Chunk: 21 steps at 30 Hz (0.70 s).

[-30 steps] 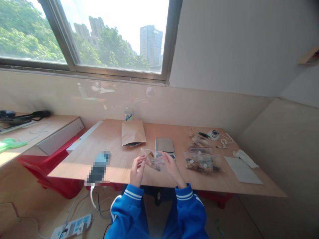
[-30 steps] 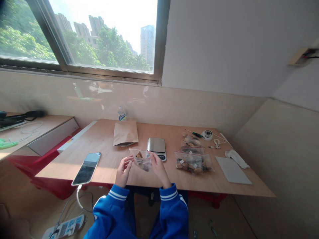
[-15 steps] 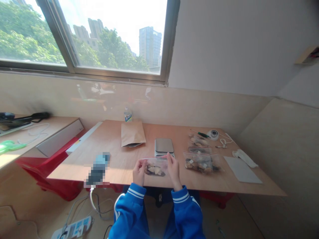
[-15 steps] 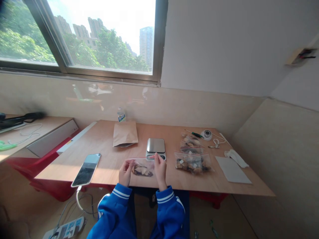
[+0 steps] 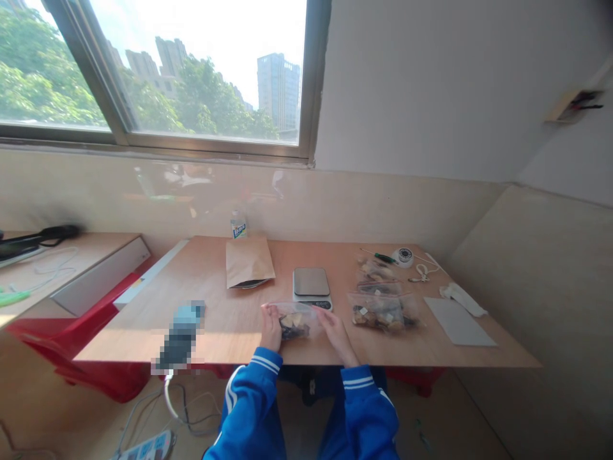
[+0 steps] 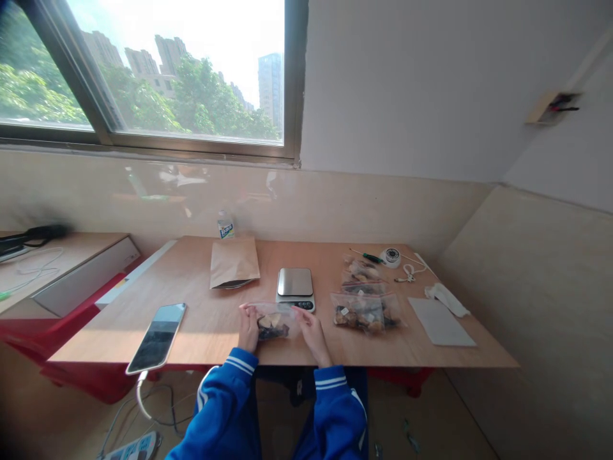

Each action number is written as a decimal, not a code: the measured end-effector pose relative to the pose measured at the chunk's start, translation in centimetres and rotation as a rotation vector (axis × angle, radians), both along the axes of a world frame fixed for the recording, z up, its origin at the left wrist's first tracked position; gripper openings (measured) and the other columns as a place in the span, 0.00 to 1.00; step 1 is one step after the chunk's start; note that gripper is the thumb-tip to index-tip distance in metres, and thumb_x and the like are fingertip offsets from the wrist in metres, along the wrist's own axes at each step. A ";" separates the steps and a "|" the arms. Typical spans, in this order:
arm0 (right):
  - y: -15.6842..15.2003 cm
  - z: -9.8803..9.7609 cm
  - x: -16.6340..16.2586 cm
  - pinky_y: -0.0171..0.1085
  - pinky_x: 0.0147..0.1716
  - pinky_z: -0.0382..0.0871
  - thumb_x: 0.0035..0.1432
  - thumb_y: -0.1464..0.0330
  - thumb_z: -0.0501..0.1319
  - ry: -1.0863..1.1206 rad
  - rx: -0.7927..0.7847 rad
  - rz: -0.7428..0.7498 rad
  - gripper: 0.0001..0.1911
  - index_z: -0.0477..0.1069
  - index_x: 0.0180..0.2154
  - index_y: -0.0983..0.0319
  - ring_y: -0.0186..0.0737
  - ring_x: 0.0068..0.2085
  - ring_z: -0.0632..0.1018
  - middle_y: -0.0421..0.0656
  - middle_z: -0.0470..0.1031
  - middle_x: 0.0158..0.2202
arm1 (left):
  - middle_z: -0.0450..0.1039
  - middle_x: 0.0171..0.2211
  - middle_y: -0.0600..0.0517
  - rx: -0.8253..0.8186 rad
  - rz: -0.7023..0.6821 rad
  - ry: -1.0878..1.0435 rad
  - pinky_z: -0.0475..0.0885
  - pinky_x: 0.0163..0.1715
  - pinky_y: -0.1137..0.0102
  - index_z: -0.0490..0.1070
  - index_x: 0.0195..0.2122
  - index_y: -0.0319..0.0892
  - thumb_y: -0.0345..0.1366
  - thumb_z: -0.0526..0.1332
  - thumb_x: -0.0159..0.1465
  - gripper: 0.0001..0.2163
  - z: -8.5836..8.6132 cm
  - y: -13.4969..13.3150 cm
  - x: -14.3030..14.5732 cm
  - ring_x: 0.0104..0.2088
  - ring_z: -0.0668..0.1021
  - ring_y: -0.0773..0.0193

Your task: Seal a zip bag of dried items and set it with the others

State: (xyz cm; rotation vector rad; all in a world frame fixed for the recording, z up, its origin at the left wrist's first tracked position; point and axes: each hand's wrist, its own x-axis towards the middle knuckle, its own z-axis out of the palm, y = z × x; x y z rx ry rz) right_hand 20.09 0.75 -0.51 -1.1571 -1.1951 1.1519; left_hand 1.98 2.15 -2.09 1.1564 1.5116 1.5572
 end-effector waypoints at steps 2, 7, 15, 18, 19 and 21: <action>0.1 -0.1 0.1 0.44 0.47 0.68 0.51 0.48 0.59 0.006 -0.011 -0.036 0.26 0.77 0.41 0.62 0.49 0.48 0.76 0.49 0.78 0.45 | 0.72 0.29 0.49 -0.005 -0.005 0.021 0.71 0.37 0.62 0.62 0.40 0.41 0.59 0.50 0.59 0.24 -0.4 0.2 0.2 0.32 0.77 0.59; 0.4 0.9 2.1 0.41 0.33 0.70 0.50 0.45 0.57 0.018 -0.027 -0.301 0.29 0.77 0.34 0.64 0.44 0.30 0.77 0.48 0.78 0.28 | 0.74 0.29 0.49 0.019 -0.086 0.032 0.71 0.39 0.61 0.61 0.42 0.41 0.58 0.48 0.60 0.24 -0.1 0.0 0.3 0.32 0.78 0.58; -0.7 2.2 0.6 0.38 0.38 0.69 0.58 0.57 0.54 -0.426 0.122 0.030 0.17 0.77 0.41 0.58 0.41 0.38 0.74 0.45 0.73 0.37 | 0.73 0.24 0.52 0.014 -0.129 0.006 0.70 0.26 0.67 0.60 0.44 0.41 0.55 0.49 0.61 0.22 -0.2 -0.5 0.4 0.24 0.76 0.63; -0.8 1.7 -1.1 0.42 0.47 0.67 0.57 0.63 0.56 -0.601 0.175 0.018 0.13 0.77 0.41 0.55 0.42 0.42 0.73 0.45 0.68 0.37 | 0.72 0.23 0.53 0.011 -0.139 0.002 0.70 0.24 0.69 0.58 0.44 0.41 0.55 0.49 0.61 0.22 0.0 -0.7 0.5 0.24 0.76 0.63; -0.8 1.5 -1.3 0.44 0.49 0.66 0.57 0.65 0.57 -0.637 0.182 0.018 0.12 0.77 0.39 0.55 0.43 0.43 0.72 0.45 0.67 0.37 | 0.71 0.23 0.53 0.012 -0.143 0.003 0.69 0.23 0.69 0.58 0.44 0.41 0.55 0.48 0.61 0.22 0.2 -0.8 0.6 0.24 0.76 0.63; -0.5 1.5 -1.3 0.45 0.50 0.65 0.55 0.66 0.59 -0.678 0.194 0.023 0.08 0.77 0.33 0.57 0.44 0.43 0.72 0.45 0.66 0.37 | 0.71 0.23 0.53 0.017 -0.147 0.005 0.69 0.23 0.68 0.58 0.44 0.41 0.55 0.48 0.61 0.22 0.4 -0.9 0.6 0.24 0.76 0.63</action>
